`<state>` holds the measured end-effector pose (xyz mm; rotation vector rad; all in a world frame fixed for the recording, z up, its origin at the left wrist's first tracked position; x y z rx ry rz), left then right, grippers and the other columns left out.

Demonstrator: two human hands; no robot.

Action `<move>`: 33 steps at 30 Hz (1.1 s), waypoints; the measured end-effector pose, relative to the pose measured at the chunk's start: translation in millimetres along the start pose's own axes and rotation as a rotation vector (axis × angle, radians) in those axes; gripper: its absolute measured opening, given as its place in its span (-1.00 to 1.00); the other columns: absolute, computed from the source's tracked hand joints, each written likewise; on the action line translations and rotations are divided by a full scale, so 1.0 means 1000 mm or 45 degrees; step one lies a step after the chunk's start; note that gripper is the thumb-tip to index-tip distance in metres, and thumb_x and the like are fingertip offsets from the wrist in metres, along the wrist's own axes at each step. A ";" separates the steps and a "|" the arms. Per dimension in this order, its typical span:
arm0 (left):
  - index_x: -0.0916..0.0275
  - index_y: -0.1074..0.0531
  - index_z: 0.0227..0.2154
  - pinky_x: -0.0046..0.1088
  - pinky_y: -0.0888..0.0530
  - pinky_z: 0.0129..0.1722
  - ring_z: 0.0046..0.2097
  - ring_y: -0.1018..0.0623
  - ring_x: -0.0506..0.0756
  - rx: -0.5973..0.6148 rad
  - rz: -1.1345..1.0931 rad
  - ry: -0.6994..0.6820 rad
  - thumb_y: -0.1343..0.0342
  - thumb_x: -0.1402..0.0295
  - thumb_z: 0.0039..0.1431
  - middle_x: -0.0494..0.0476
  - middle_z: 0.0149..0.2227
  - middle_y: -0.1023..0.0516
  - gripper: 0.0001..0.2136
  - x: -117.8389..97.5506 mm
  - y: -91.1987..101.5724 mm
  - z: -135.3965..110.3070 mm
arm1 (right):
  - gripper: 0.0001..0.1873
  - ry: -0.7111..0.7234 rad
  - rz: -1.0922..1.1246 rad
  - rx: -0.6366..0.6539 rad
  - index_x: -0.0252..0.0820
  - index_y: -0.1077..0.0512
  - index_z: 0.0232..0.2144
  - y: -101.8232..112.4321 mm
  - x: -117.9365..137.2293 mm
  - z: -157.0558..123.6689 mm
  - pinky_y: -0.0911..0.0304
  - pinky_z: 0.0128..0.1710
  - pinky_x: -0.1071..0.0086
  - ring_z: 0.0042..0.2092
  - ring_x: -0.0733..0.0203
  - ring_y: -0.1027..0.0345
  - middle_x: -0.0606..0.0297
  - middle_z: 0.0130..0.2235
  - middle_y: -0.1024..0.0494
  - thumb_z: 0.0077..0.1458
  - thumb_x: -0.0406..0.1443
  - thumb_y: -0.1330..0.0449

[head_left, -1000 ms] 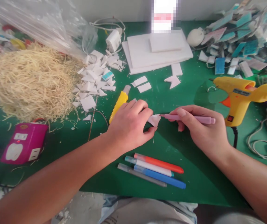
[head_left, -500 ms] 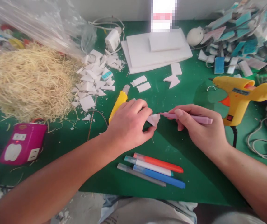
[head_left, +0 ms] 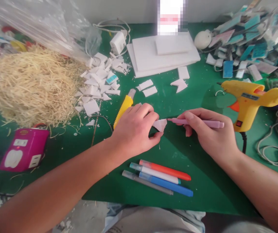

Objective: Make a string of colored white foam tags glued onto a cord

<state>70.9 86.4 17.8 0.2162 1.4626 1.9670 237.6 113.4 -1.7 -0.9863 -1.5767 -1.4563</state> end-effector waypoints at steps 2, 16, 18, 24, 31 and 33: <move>0.32 -0.53 -0.24 -0.25 -0.54 -0.23 -0.23 -0.57 0.19 0.001 0.003 -0.003 -0.13 0.31 0.26 0.24 -0.20 -0.57 -0.82 0.000 0.000 0.000 | -0.76 0.006 0.004 0.022 -0.12 -0.62 -0.51 -0.001 0.001 0.000 -0.23 -0.64 0.45 -0.60 0.31 -0.34 0.35 -0.62 -0.53 0.17 -0.21 -0.30; 0.34 -0.53 -0.26 -0.23 -0.53 -0.24 -0.25 -0.56 0.20 0.000 0.003 -0.030 -0.12 0.31 0.25 0.24 -0.22 -0.56 -0.82 -0.001 -0.001 0.000 | -0.72 0.026 0.047 0.055 -0.11 -0.63 -0.49 -0.005 0.000 -0.001 -0.25 -0.63 0.45 -0.59 0.32 -0.35 0.33 -0.55 -0.59 0.21 -0.13 -0.33; 0.34 -0.54 -0.24 -0.23 -0.54 -0.23 -0.24 -0.57 0.20 -0.006 -0.010 -0.032 -0.13 0.31 0.26 0.25 -0.21 -0.57 -0.81 -0.001 -0.002 0.000 | -0.70 0.041 0.050 0.062 -0.11 -0.64 -0.46 -0.005 0.001 -0.001 -0.27 -0.61 0.44 -0.58 0.31 -0.36 0.32 -0.54 -0.60 0.19 -0.07 -0.35; 0.33 -0.53 -0.22 -0.24 -0.55 -0.21 -0.21 -0.55 0.20 -0.003 -0.016 -0.032 -0.10 0.31 0.29 0.25 -0.19 -0.57 -0.81 -0.004 -0.002 0.000 | -0.70 0.042 -0.006 0.064 -0.12 -0.64 -0.44 -0.004 0.002 -0.002 -0.21 -0.62 0.44 -0.58 0.31 -0.34 0.36 -0.60 -0.52 0.17 -0.04 -0.37; 0.31 -0.52 -0.22 -0.27 -0.54 -0.20 -0.20 -0.56 0.18 0.011 -0.004 -0.013 -0.12 0.30 0.28 0.23 -0.19 -0.57 -0.82 -0.002 -0.002 0.000 | -0.74 0.007 -0.009 0.045 -0.11 -0.65 -0.47 -0.003 0.003 -0.001 -0.26 -0.62 0.42 -0.58 0.28 -0.35 0.33 -0.58 -0.57 0.17 -0.11 -0.35; 0.30 -0.51 -0.22 -0.27 -0.53 -0.21 -0.20 -0.55 0.18 0.019 -0.003 -0.013 -0.12 0.30 0.28 0.23 -0.19 -0.56 -0.83 -0.002 -0.003 0.000 | -0.71 0.012 -0.015 0.081 -0.10 -0.63 -0.50 -0.006 0.004 -0.002 -0.28 -0.61 0.41 -0.58 0.28 -0.36 0.31 -0.56 -0.59 0.18 -0.09 -0.35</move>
Point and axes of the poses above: each hand's wrist, its own z-axis towards the middle knuckle, its own y-axis out of the back of the hand, x = y × z, the point moved 10 cm from there along z, towards the middle knuckle
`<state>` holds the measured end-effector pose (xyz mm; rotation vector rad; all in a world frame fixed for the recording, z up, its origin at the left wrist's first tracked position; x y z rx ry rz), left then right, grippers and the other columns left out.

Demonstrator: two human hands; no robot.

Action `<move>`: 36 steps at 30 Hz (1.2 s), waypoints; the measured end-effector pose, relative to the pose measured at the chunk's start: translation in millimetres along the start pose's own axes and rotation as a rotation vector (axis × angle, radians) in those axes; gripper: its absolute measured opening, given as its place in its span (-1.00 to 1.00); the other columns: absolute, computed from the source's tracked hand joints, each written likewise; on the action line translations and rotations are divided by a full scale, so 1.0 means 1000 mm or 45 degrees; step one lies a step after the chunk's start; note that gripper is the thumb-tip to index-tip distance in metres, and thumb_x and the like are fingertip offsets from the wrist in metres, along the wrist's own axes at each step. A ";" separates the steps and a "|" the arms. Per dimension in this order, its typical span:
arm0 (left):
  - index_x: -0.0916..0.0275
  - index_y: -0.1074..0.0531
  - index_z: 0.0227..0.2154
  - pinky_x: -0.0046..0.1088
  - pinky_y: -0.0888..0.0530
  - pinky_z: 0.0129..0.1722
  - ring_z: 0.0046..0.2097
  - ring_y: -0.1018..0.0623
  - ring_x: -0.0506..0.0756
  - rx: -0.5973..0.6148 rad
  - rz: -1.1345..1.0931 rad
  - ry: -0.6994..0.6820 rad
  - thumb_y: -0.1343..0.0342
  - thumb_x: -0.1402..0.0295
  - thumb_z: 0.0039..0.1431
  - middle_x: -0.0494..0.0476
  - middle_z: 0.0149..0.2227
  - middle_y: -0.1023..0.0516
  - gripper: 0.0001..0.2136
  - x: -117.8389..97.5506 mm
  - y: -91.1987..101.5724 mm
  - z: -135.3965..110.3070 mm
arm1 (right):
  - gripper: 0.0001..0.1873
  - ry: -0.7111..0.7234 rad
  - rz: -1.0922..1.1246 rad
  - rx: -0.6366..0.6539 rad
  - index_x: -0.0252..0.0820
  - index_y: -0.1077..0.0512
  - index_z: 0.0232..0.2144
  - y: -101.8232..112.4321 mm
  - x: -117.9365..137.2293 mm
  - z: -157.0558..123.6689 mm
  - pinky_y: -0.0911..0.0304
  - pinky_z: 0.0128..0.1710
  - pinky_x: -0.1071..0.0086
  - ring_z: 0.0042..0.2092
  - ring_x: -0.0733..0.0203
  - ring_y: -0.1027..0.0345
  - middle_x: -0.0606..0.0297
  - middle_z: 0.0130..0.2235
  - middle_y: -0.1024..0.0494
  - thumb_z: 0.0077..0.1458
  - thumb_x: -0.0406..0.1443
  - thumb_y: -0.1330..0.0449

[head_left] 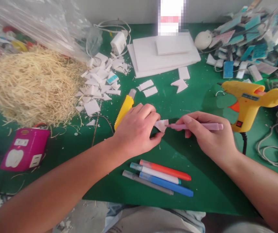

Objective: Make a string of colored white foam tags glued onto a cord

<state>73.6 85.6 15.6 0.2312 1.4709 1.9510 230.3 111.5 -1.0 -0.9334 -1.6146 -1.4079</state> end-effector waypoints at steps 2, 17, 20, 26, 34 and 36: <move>0.30 -0.51 -0.22 -0.27 -0.53 -0.22 -0.20 -0.55 0.18 0.010 -0.004 0.005 -0.12 0.30 0.28 0.23 -0.19 -0.56 -0.83 0.001 -0.001 0.000 | -0.68 0.007 0.006 0.013 -0.10 -0.61 -0.52 -0.001 0.000 -0.001 -0.30 -0.60 0.40 -0.57 0.28 -0.37 0.30 -0.54 -0.61 0.20 -0.08 -0.34; 0.32 -0.52 -0.20 -0.23 -0.54 -0.20 -0.19 -0.57 0.20 0.019 -0.037 0.010 -0.11 0.29 0.28 0.25 -0.17 -0.58 -0.81 0.002 -0.003 0.001 | -0.66 0.026 -0.015 0.040 -0.11 -0.63 -0.49 -0.003 0.000 0.000 -0.23 -0.61 0.42 -0.57 0.30 -0.34 0.32 -0.57 -0.56 0.18 -0.03 -0.36; 0.31 -0.52 -0.21 -0.24 -0.54 -0.19 -0.19 -0.57 0.20 0.014 -0.036 0.010 -0.12 0.30 0.28 0.25 -0.17 -0.58 -0.82 0.002 -0.002 0.000 | -0.62 0.040 0.006 0.034 -0.10 -0.63 -0.50 -0.002 0.001 0.000 -0.24 -0.61 0.42 -0.57 0.30 -0.33 0.33 -0.58 -0.54 0.18 0.02 -0.36; 0.29 -0.51 -0.22 -0.24 -0.53 -0.19 -0.20 -0.56 0.19 0.011 -0.037 0.021 -0.12 0.31 0.28 0.24 -0.18 -0.57 -0.83 0.002 -0.002 0.000 | -0.58 0.031 -0.014 0.054 -0.11 -0.64 -0.49 -0.003 -0.001 0.002 -0.20 -0.63 0.43 -0.58 0.31 -0.30 0.34 -0.60 -0.51 0.14 0.08 -0.37; 0.32 -0.53 -0.24 -0.22 -0.54 -0.21 -0.20 -0.58 0.21 0.003 -0.038 0.010 -0.11 0.32 0.27 0.25 -0.19 -0.57 -0.82 0.002 0.000 0.001 | -0.64 0.021 0.031 0.055 -0.11 -0.65 -0.48 -0.006 0.000 0.003 -0.17 -0.64 0.43 -0.58 0.32 -0.27 0.37 -0.62 -0.46 0.10 0.02 -0.41; 0.31 -0.53 -0.24 -0.23 -0.54 -0.21 -0.20 -0.57 0.20 0.007 -0.037 0.011 -0.10 0.32 0.27 0.25 -0.19 -0.57 -0.82 0.002 -0.001 0.001 | -0.63 0.010 0.025 0.047 -0.11 -0.65 -0.48 -0.005 0.000 0.003 -0.17 -0.64 0.43 -0.59 0.32 -0.27 0.38 -0.63 -0.45 0.10 0.04 -0.41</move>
Point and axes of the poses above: each hand's wrist, its own z-axis towards the middle knuckle, its own y-axis out of the back of the hand, x = y × z, the point moved 10 cm from there along z, towards the middle knuckle
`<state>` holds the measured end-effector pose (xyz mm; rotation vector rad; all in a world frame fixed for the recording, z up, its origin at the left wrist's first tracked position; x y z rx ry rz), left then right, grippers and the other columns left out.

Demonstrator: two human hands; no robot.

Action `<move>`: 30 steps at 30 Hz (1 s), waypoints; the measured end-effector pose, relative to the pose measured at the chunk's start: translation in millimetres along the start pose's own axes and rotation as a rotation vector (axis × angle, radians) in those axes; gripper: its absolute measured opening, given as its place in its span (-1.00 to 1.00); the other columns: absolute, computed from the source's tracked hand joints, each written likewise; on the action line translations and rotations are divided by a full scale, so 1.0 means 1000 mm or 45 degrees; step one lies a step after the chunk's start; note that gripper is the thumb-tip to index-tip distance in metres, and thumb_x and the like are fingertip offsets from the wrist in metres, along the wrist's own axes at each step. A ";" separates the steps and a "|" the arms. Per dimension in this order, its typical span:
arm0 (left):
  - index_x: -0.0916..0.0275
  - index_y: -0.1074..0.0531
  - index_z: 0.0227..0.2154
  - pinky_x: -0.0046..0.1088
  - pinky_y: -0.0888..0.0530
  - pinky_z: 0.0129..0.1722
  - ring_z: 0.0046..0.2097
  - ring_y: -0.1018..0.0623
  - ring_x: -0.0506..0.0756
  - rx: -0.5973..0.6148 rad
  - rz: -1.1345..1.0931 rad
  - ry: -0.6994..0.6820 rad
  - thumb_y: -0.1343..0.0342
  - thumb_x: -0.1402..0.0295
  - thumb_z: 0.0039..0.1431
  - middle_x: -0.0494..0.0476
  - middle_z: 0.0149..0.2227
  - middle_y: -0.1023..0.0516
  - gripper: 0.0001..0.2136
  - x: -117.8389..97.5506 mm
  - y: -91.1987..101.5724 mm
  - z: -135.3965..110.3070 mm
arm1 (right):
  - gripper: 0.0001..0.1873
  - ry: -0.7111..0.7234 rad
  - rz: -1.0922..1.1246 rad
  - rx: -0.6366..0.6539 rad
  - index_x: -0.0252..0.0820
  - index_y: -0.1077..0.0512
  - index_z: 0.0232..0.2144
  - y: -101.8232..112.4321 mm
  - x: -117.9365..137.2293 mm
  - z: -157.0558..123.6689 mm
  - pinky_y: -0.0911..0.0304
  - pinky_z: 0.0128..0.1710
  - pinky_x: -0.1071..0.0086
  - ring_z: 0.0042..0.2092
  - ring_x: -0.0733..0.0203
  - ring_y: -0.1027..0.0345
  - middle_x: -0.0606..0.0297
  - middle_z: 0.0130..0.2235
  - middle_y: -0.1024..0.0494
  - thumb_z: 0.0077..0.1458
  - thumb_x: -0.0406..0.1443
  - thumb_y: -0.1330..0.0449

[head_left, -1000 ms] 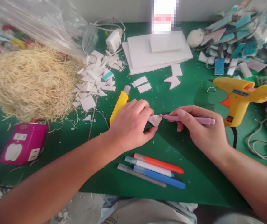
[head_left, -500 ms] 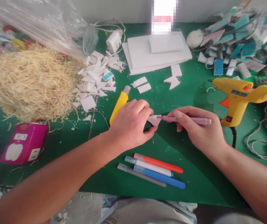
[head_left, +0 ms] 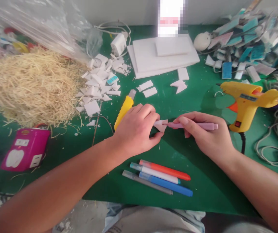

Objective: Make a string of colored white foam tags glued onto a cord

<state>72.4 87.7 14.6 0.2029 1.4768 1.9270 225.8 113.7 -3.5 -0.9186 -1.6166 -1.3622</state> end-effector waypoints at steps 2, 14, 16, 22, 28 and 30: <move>0.29 -0.52 -0.25 -0.25 -0.53 -0.20 -0.20 -0.56 0.19 0.001 -0.001 0.011 -0.11 0.31 0.28 0.24 -0.18 -0.58 -0.84 0.001 0.000 0.000 | -0.64 0.013 0.003 -0.017 -0.10 -0.66 -0.45 0.002 0.001 0.000 -0.16 -0.64 0.42 -0.58 0.31 -0.27 0.38 -0.62 -0.46 0.09 0.05 -0.41; 0.32 -0.53 -0.25 -0.24 -0.53 -0.23 -0.22 -0.57 0.20 -0.020 0.005 0.000 -0.10 0.33 0.27 0.24 -0.20 -0.58 -0.82 -0.002 0.001 0.001 | -0.73 0.055 -0.013 0.015 -0.10 -0.67 -0.45 0.000 0.002 -0.001 -0.11 -0.64 0.43 -0.58 0.33 -0.24 0.38 -0.61 -0.46 0.11 -0.05 -0.41; 0.32 -0.53 -0.25 -0.24 -0.53 -0.22 -0.22 -0.57 0.20 -0.018 0.004 0.000 -0.11 0.32 0.27 0.24 -0.20 -0.58 -0.83 -0.002 0.000 0.000 | -0.75 0.051 -0.013 0.002 -0.10 -0.67 -0.45 0.001 0.002 -0.001 -0.11 -0.63 0.42 -0.58 0.33 -0.24 0.38 -0.61 -0.46 0.11 -0.07 -0.41; 0.32 -0.52 -0.23 -0.23 -0.53 -0.21 -0.21 -0.56 0.20 -0.001 -0.003 0.001 -0.11 0.32 0.28 0.25 -0.18 -0.58 -0.82 -0.001 -0.001 0.000 | -0.79 0.051 -0.044 0.012 -0.10 -0.66 -0.45 0.001 0.003 -0.002 -0.15 -0.61 0.41 -0.56 0.31 -0.27 0.38 -0.61 -0.46 0.13 -0.13 -0.38; 0.31 -0.52 -0.22 -0.24 -0.53 -0.21 -0.21 -0.56 0.20 0.004 0.020 -0.010 -0.09 0.31 0.30 0.24 -0.19 -0.56 -0.82 -0.002 -0.001 0.000 | -0.81 0.053 -0.010 -0.003 -0.11 -0.67 -0.46 0.001 0.002 -0.002 -0.15 -0.62 0.45 -0.58 0.33 -0.28 0.39 -0.62 -0.47 0.14 -0.18 -0.37; 0.31 -0.52 -0.22 -0.25 -0.52 -0.22 -0.21 -0.55 0.19 0.005 0.028 -0.018 -0.08 0.31 0.30 0.24 -0.19 -0.56 -0.82 -0.002 -0.001 0.000 | -0.83 0.061 -0.004 0.004 -0.11 -0.67 -0.47 0.001 0.002 -0.002 -0.14 -0.63 0.46 -0.57 0.34 -0.28 0.38 -0.61 -0.49 0.13 -0.20 -0.37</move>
Point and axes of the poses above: each hand's wrist, its own z-axis towards the middle knuckle, its own y-axis out of the back of the hand, x = y × z, the point moved 10 cm from there along z, towards the middle knuckle
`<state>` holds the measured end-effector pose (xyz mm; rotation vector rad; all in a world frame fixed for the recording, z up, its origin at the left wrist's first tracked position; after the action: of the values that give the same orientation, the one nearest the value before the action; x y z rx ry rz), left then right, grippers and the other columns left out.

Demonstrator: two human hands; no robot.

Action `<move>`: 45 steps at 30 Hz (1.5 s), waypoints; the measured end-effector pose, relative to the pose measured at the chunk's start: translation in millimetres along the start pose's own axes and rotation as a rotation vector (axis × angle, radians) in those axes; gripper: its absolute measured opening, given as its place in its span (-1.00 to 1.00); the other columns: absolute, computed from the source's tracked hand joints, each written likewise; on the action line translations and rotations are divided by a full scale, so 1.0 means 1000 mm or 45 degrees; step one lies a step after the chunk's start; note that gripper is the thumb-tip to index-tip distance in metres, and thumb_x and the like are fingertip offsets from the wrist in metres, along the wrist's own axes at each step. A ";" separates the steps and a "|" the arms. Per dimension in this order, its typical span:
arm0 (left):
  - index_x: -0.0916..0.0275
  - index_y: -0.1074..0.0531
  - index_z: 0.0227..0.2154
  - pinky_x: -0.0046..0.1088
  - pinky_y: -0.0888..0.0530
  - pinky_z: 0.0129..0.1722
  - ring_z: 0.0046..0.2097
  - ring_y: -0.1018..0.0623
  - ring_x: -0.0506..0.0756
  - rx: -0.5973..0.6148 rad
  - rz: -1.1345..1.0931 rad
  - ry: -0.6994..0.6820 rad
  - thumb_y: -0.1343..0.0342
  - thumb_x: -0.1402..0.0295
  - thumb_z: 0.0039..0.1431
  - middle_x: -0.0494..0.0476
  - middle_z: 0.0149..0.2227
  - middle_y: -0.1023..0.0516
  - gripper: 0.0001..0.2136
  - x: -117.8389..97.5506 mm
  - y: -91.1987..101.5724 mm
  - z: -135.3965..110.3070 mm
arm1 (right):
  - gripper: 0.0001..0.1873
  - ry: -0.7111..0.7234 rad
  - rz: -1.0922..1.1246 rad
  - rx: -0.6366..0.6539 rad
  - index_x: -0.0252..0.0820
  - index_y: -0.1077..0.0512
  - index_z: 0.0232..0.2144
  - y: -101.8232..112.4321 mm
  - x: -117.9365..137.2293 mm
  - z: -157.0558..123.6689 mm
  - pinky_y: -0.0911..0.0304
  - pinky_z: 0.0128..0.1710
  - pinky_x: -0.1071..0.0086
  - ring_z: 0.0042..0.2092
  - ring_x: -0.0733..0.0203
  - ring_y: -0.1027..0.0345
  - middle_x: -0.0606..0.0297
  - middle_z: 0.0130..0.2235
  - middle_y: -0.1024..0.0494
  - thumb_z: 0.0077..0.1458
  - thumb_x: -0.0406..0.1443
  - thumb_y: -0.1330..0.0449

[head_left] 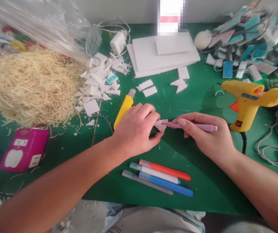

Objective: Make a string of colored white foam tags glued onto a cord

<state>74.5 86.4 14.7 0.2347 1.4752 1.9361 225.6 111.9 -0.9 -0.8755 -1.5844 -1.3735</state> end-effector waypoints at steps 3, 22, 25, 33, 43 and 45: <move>0.32 -0.52 -0.23 -0.24 -0.52 -0.23 -0.22 -0.55 0.20 -0.008 0.001 -0.005 -0.08 0.31 0.29 0.24 -0.20 -0.56 -0.81 -0.001 0.001 0.000 | -0.82 -0.002 0.015 -0.002 -0.11 -0.67 -0.49 0.000 -0.001 0.000 -0.17 -0.62 0.48 -0.57 0.36 -0.29 0.37 -0.60 -0.52 0.13 -0.21 -0.37; 0.41 -0.50 0.01 -0.16 -0.54 -0.12 -0.11 -0.60 0.27 0.039 0.051 -0.016 -0.11 0.33 0.31 0.30 -0.11 -0.62 -0.70 -0.003 0.005 -0.002 | -0.76 -0.067 0.070 -0.108 -0.13 -0.66 -0.44 0.010 -0.007 -0.003 -0.23 -0.65 0.48 -0.59 0.33 -0.34 0.33 -0.59 -0.58 0.15 -0.12 -0.36; 0.38 -0.52 -0.14 -0.18 -0.53 -0.17 -0.18 -0.59 0.26 0.012 0.127 0.004 -0.14 0.21 0.35 0.28 -0.18 -0.60 -0.72 -0.002 0.005 -0.002 | -0.79 -0.057 0.053 -0.093 -0.13 -0.66 -0.44 0.009 -0.006 -0.002 -0.19 -0.67 0.49 -0.61 0.34 -0.33 0.37 -0.63 -0.52 0.14 -0.16 -0.37; 0.34 -0.55 -0.08 -0.24 -0.53 -0.17 -0.16 -0.58 0.21 0.028 0.113 0.036 -0.09 0.40 0.23 0.26 -0.14 -0.59 -0.74 0.001 0.005 -0.003 | -0.75 -0.060 0.062 -0.086 -0.12 -0.64 -0.45 0.006 -0.003 -0.001 -0.27 -0.61 0.43 -0.58 0.30 -0.33 0.36 -0.61 -0.52 0.13 -0.09 -0.38; 0.34 -0.56 -0.14 -0.19 -0.54 -0.19 -0.18 -0.58 0.24 0.009 0.062 0.024 -0.09 0.33 0.27 0.25 -0.16 -0.59 -0.77 0.002 0.005 -0.001 | -0.73 -0.021 0.029 -0.032 -0.12 -0.66 -0.43 0.002 -0.002 0.000 -0.27 -0.60 0.43 -0.57 0.32 -0.32 0.32 -0.54 -0.60 0.15 -0.07 -0.39; 0.34 -0.56 -0.14 -0.19 -0.53 -0.19 -0.18 -0.58 0.24 0.004 0.047 0.026 -0.09 0.32 0.28 0.26 -0.16 -0.59 -0.76 0.003 0.005 -0.001 | -0.77 -0.016 0.043 -0.035 -0.12 -0.66 -0.42 0.001 -0.001 0.001 -0.26 -0.60 0.43 -0.57 0.33 -0.32 0.30 -0.49 -0.65 0.14 -0.10 -0.40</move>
<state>69.9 86.9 17.8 0.2465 1.4970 1.9711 227.3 112.7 -1.7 -0.9247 -1.5570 -1.3711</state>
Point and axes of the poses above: each hand's wrist, its own z-axis towards the middle knuckle, its own y-axis out of the back of the hand, x = y × z, the point moved 10 cm from there along z, towards the middle knuckle
